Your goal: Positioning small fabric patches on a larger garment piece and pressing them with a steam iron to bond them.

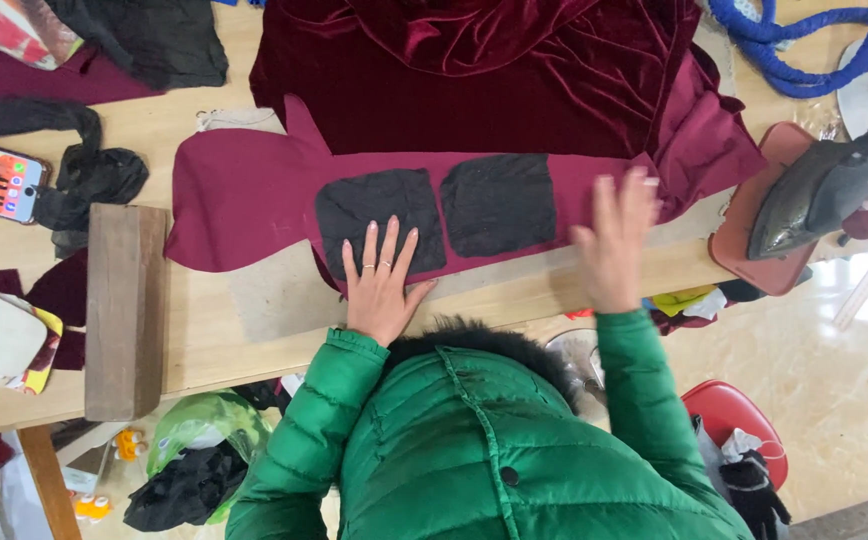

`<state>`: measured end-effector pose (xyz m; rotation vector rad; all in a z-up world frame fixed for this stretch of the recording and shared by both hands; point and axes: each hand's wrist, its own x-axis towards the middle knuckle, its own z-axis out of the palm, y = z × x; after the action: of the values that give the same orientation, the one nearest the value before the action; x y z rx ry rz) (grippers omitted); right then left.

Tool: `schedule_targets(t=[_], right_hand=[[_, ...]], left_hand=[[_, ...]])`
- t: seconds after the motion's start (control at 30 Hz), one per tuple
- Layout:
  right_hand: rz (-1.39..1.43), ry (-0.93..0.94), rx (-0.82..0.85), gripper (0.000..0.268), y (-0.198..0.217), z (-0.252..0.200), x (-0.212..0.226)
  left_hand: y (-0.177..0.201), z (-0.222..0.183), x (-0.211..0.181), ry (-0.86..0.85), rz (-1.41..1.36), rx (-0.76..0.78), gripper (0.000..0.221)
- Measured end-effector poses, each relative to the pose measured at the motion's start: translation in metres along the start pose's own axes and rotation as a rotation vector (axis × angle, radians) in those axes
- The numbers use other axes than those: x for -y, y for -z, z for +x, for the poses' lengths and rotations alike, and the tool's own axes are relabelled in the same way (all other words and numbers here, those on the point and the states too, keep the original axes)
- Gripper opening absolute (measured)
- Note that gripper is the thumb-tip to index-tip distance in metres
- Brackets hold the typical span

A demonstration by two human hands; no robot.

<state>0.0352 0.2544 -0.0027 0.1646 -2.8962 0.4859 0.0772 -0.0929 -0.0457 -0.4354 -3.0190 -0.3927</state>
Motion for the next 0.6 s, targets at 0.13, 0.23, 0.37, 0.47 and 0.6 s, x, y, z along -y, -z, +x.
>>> schedule_targets(t=[0.13, 0.23, 0.37, 0.47, 0.6], right_hand=[[-0.12, -0.081, -0.091, 0.063, 0.041, -0.01, -0.059], [-0.146, -0.107, -0.125, 0.061, 0.041, -0.019, -0.072], [-0.064, -0.016, -0.051, 0.058, 0.015, -0.018, -0.037], [0.069, -0.058, -0.01, 0.05, -0.01, -0.025, -0.026], [0.224, -0.167, -0.074, 0.023, -0.033, -0.026, -0.031]], left_hand=[[0.014, 0.002, -0.012, 0.015, 0.008, 0.006, 0.08], [0.029, 0.017, -0.03, -0.005, 0.019, 0.009, 0.079], [0.027, 0.059, -0.057, -0.072, -0.052, 0.018, 0.071], [0.004, 0.085, -0.078, -0.12, -0.078, 0.046, 0.067], [-0.038, 0.106, -0.092, -0.147, -0.057, 0.058, 0.059]])
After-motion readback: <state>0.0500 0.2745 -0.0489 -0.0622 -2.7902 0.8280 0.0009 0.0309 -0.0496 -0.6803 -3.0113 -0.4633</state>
